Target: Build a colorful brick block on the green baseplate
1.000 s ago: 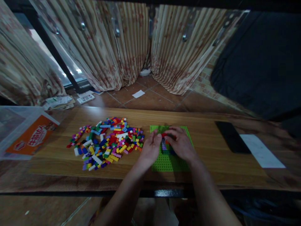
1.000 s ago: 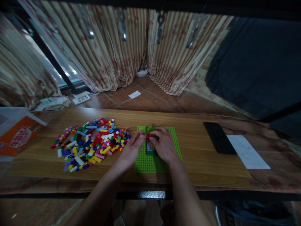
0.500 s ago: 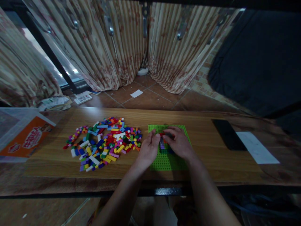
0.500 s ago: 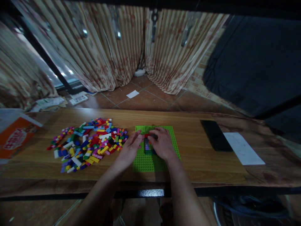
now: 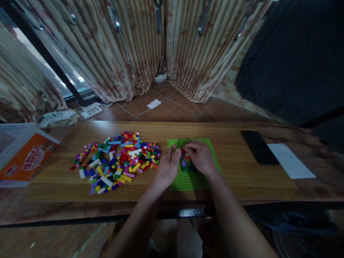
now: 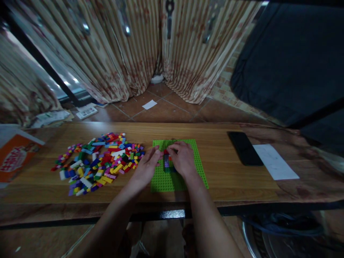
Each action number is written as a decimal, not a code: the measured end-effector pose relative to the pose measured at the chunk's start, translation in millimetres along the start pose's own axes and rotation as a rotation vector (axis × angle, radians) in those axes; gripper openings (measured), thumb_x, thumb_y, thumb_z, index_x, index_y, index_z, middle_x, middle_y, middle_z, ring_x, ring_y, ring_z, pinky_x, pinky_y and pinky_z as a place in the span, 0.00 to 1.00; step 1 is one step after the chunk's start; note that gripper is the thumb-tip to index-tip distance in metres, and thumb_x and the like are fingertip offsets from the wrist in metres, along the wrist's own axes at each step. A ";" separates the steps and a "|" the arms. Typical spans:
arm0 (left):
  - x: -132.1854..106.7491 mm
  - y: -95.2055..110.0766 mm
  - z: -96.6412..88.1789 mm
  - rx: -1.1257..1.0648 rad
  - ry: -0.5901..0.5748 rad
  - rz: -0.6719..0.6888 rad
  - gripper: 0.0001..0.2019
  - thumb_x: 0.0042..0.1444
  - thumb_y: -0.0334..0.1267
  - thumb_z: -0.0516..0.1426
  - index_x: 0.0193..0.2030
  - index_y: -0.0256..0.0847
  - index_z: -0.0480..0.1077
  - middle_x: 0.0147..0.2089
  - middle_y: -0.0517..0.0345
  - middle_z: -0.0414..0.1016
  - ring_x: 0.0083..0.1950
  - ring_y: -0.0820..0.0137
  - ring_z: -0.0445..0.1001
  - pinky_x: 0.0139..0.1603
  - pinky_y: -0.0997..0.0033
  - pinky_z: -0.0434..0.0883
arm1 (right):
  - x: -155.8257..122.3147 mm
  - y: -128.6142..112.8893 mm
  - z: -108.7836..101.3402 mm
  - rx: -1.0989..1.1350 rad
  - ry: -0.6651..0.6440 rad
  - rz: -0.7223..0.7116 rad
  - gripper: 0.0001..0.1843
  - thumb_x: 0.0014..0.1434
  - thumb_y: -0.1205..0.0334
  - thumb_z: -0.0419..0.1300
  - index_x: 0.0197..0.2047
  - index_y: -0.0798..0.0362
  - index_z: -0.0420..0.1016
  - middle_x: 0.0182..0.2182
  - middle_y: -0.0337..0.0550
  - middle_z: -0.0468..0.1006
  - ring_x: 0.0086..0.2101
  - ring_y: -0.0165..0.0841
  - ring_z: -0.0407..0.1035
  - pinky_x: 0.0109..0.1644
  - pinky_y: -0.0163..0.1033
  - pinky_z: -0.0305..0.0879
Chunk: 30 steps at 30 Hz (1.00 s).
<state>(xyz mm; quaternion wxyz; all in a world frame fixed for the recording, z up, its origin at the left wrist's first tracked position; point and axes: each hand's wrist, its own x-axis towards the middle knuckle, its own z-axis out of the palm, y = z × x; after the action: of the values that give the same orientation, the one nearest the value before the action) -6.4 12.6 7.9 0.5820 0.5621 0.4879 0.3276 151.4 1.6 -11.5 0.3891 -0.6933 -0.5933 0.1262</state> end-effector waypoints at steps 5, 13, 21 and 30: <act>-0.4 0.1 -0.5 0.005 -0.007 -0.002 0.28 0.61 0.53 0.52 0.61 0.38 0.66 0.62 0.44 0.69 0.61 0.56 0.70 0.58 0.58 0.69 | 2.1 -1.3 -1.7 0.016 -0.026 0.040 0.08 0.57 0.58 0.61 0.31 0.47 0.81 0.36 0.44 0.80 0.42 0.39 0.72 0.50 0.49 0.66; 0.3 -3.5 0.6 0.022 -0.019 0.004 0.29 0.61 0.54 0.51 0.62 0.37 0.65 0.62 0.44 0.69 0.61 0.56 0.70 0.59 0.58 0.68 | 5.0 -1.3 0.9 0.006 -0.036 0.064 0.08 0.56 0.61 0.61 0.29 0.46 0.81 0.33 0.42 0.80 0.38 0.37 0.72 0.47 0.46 0.66; 1.4 -4.4 1.7 0.074 -0.008 0.056 0.30 0.61 0.55 0.50 0.62 0.35 0.65 0.64 0.41 0.67 0.63 0.55 0.68 0.62 0.56 0.65 | 4.4 -11.1 0.5 -0.078 -0.017 0.172 0.08 0.56 0.57 0.61 0.29 0.45 0.82 0.34 0.42 0.81 0.42 0.39 0.72 0.49 0.45 0.65; 5.1 -10.3 2.6 -0.003 0.013 0.012 0.32 0.60 0.57 0.50 0.64 0.34 0.63 0.58 0.39 0.73 0.62 0.55 0.69 0.62 0.54 0.65 | 5.6 -3.7 -11.9 0.477 0.204 0.333 0.17 0.54 0.46 0.61 0.34 0.51 0.82 0.35 0.44 0.82 0.38 0.36 0.74 0.44 0.42 0.67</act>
<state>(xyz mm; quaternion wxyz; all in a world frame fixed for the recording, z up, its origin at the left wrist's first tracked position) -4.1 14.9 -3.4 0.5777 0.5619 0.4879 0.3354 157.8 2.1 0.6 0.5726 -0.6791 -0.3829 0.2536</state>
